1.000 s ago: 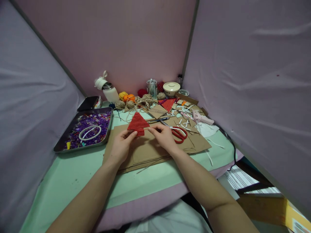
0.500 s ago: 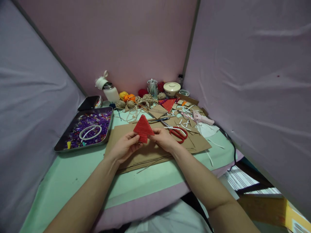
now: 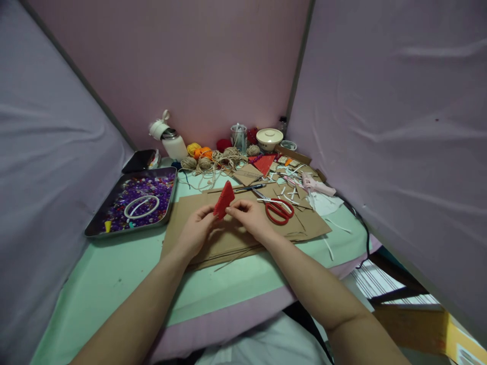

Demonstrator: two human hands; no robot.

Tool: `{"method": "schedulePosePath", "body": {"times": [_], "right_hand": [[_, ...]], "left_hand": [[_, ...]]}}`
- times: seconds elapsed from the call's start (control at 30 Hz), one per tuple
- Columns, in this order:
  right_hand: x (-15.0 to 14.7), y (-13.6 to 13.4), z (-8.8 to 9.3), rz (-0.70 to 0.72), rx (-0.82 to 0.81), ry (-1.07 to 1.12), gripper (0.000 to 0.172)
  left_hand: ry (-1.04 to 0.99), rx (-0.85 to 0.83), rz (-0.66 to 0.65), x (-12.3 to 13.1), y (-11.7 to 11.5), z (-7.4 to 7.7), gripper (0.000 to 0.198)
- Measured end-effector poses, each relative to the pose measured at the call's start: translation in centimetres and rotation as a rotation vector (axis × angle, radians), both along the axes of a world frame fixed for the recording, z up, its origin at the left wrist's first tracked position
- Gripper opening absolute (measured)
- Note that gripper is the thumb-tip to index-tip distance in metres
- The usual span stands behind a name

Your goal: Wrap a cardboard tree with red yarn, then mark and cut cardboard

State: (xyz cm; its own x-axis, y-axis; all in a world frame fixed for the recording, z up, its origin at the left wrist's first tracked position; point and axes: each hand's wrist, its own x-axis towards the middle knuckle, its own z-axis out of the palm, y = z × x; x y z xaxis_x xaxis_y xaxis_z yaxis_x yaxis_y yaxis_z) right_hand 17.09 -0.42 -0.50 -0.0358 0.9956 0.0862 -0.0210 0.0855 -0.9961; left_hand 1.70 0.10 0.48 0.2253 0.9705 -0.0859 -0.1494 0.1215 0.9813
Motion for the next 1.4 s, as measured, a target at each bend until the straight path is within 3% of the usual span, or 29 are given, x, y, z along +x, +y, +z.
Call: {"method": "schedulePosePath", "body": {"times": [0.13,0.27,0.5,0.67,0.93,1.17,1.27,1.4], "right_hand": [[-0.1,0.1,0.0,-0.043,0.042,-0.056,0.023],[-0.1,0.1,-0.2,-0.019,0.113,-0.112,0.021],[0.4,0.3,-0.5,-0.212,0.318,-0.262,0.018],[0.4,0.5,-0.7,-0.268,0.273,-0.196,0.02],[0.4,0.7,-0.8,-0.13,0.012,0.01,0.023],[0.5,0.9,-1.8,0.111,-0.028,0.229,0.021],[0.4,0.6,-1.3,0.106,-0.009,0.214,0.02],[0.1,0.1,-0.5,0.05,0.006,0.144,0.019]], "left_hand": [[0.117,0.161,-0.036,0.2,-0.4,0.5,0.026],[0.228,0.231,0.061,0.2,-0.2,0.2,0.027],[0.265,0.174,0.173,-0.2,0.4,-0.6,0.031],[0.069,0.065,0.173,0.1,0.4,-0.9,0.031],[-0.194,-0.131,0.089,0.3,0.2,-0.6,0.032],[-0.191,-0.189,-0.188,0.3,-0.3,-0.4,0.032],[-0.111,-0.14,-0.164,0.4,-0.3,-0.6,0.032],[0.009,-0.023,-0.005,0.3,-0.1,-0.8,0.028]]}}
